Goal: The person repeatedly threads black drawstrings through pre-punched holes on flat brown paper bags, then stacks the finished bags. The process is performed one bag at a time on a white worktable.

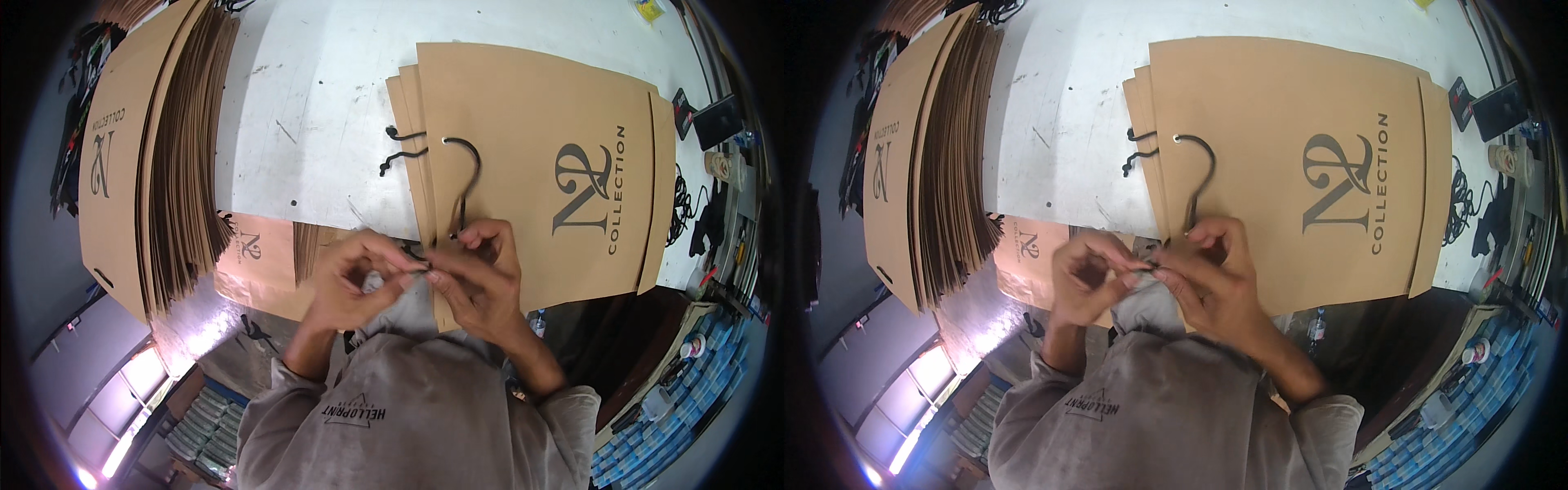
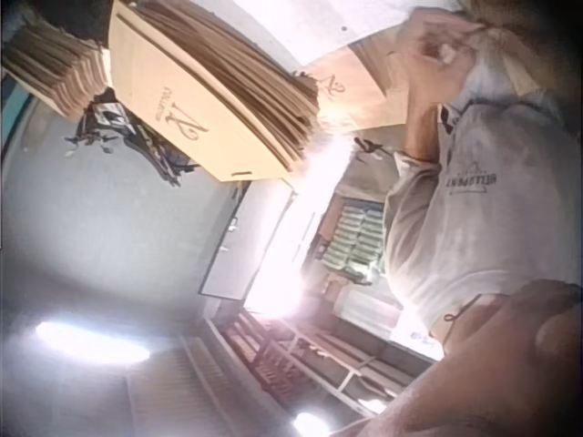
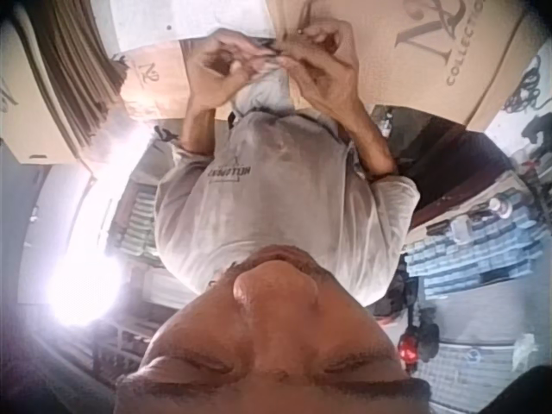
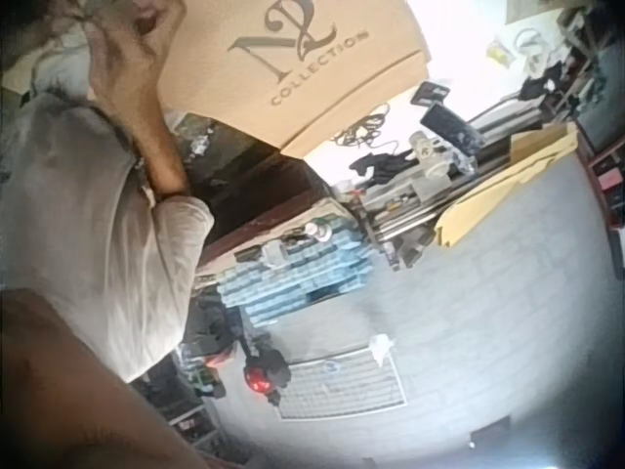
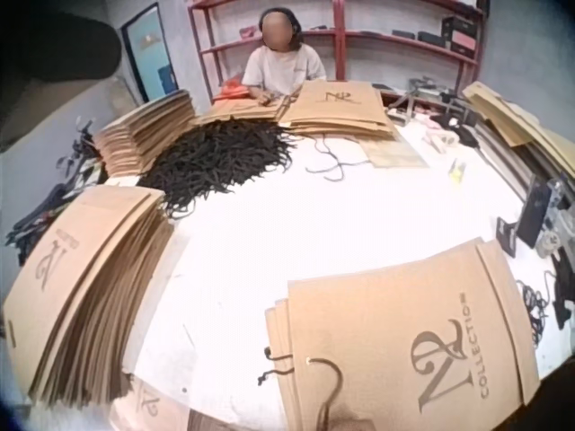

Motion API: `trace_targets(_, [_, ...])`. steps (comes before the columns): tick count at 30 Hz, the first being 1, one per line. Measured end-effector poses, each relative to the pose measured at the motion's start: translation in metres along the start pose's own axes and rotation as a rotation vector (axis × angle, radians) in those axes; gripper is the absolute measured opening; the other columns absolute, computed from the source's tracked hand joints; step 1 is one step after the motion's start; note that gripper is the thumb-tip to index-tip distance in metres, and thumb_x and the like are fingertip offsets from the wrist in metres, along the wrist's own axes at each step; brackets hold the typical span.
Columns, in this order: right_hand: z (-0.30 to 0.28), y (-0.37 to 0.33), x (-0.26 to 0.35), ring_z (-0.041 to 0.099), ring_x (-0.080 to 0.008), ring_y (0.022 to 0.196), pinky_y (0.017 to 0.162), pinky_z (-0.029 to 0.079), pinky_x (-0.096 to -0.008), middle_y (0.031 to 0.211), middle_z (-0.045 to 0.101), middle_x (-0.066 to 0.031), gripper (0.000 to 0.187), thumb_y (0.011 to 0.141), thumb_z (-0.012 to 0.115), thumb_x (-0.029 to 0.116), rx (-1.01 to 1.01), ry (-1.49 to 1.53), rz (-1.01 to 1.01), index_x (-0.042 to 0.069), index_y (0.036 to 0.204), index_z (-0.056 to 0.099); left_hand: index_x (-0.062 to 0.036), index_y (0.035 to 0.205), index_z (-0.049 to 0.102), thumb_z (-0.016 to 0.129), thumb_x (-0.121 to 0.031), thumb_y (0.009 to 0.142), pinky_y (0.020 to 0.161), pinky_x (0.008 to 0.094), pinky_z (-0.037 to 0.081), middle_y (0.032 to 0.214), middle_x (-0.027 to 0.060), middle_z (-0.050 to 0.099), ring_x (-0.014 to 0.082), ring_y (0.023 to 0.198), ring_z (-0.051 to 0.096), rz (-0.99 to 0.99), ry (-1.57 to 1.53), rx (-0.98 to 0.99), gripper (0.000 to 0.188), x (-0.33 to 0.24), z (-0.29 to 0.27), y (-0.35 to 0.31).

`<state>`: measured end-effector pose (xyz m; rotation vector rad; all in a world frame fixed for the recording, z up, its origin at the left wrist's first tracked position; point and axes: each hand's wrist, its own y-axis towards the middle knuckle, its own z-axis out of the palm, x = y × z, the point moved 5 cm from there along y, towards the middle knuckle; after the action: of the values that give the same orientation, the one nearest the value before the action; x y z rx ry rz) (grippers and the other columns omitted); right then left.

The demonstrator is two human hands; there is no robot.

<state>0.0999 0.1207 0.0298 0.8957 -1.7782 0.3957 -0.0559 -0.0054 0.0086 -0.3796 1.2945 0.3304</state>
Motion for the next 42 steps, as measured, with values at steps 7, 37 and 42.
trace_targets(7, [0.0, -0.016, 0.032, 0.057, -0.0246, 0.098, 0.084, 0.05, -0.0355, 0.109, 0.056, -0.0143, 0.015, 0.082, 0.075, -0.003, 0.064, 0.164, -0.261, 0.002, 0.096, 0.078, -0.0004, 0.148, 0.051, 0.053, -0.031, 0.11, 0.062, 0.0237, 0.057, 0.093, 0.0079, 0.068, 0.0137, 0.078, 0.069, -0.478, -0.226, 0.087, 0.048, 0.025, 0.035, 0.005])
trace_targets(37, [0.013, 0.012, 0.002, 0.063, -0.03, 0.078, 0.069, 0.051, -0.0358, 0.092, 0.061, -0.0153, 0.011, 0.09, 0.066, -0.006, 0.136, 0.069, 0.141, -0.003, 0.101, 0.066, 0.0009, 0.1, 0.064, 0.072, 0.007, 0.092, 0.079, 0.0261, 0.054, 0.099, 0.0141, 0.072, 0.0144, 0.088, 0.067, 0.298, 0.362, -0.04, 0.014, 0.008, 0.015, 0.017])
trace_targets(42, [0.01, 0.008, -0.011, 0.062, -0.0227, 0.08, 0.072, 0.05, -0.0319, 0.089, 0.061, -0.0121, 0.009, 0.093, 0.064, -0.004, 0.16, 0.257, 0.301, -0.004, 0.102, 0.067, 0.0025, 0.104, 0.069, 0.075, 0.008, 0.089, 0.075, 0.0255, 0.055, 0.096, 0.0139, 0.072, 0.0167, 0.085, 0.07, 0.095, 0.084, -0.123, 0.018, 0.02, 0.016, 0.012])
